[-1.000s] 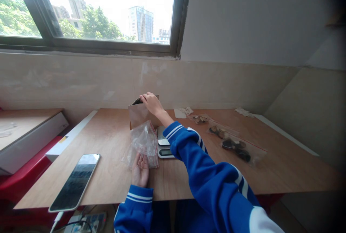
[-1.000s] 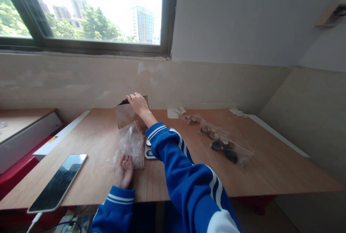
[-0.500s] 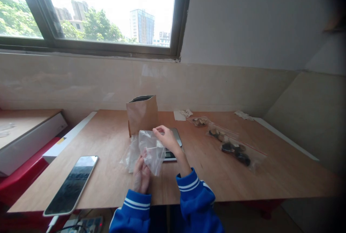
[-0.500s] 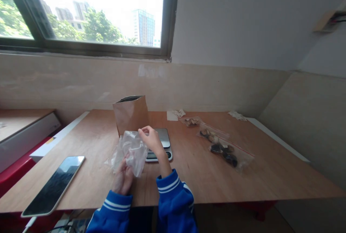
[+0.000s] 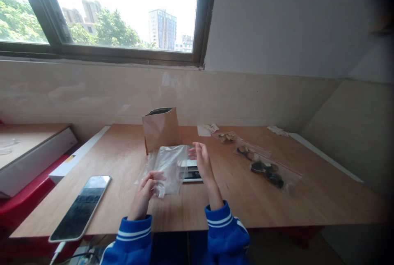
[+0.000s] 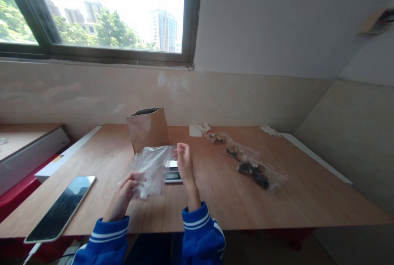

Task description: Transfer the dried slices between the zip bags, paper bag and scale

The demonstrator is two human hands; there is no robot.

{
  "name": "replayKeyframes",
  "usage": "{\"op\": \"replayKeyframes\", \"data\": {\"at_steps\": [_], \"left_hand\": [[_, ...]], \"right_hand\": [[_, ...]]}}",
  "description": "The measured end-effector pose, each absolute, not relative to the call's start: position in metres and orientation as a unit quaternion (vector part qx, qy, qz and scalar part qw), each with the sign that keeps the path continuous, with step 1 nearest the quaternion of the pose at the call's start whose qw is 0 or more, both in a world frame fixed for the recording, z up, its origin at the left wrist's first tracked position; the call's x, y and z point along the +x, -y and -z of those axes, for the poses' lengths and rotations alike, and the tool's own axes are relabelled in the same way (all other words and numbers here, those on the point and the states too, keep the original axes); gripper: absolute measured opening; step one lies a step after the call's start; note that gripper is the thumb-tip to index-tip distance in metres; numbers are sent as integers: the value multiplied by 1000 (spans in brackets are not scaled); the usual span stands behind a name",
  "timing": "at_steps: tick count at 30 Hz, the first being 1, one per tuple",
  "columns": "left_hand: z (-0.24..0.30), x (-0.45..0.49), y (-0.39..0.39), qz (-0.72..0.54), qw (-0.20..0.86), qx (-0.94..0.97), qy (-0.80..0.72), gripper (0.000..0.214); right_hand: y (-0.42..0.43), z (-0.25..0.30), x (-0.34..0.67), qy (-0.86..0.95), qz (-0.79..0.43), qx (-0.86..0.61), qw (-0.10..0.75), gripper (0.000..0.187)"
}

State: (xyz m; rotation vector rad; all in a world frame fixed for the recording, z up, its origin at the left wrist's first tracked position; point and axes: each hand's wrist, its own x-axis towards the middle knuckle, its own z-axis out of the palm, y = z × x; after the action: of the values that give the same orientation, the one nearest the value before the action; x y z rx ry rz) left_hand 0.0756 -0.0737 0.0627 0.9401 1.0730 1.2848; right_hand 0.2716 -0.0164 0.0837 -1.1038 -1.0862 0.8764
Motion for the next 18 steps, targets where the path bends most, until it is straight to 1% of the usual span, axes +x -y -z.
{"op": "replayKeyframes", "data": {"at_steps": [1,3,5,6,10,14,18], "left_hand": [[-64,75,74,-557,567,397,-459,29],[-65,77,75,-574,559,390,-454,31],[-66,80,76,-586,564,380,-440,31],[-65,82,76,-592,570,373,-431,32],[-63,85,75,-614,565,350,-425,35],[-62,83,72,-624,501,369,-473,40],[-66,79,69,-628,440,411,-494,48]], "right_hand": [[24,-75,269,471,-407,-484,615,51],[40,-60,262,495,-476,-471,553,55],[52,-50,255,542,-513,-437,502,53],[56,-48,252,559,-521,-420,490,50],[58,-49,246,545,-539,-383,515,41],[57,-46,247,517,-578,-381,504,43],[57,-39,251,520,-582,-388,490,43]]}}
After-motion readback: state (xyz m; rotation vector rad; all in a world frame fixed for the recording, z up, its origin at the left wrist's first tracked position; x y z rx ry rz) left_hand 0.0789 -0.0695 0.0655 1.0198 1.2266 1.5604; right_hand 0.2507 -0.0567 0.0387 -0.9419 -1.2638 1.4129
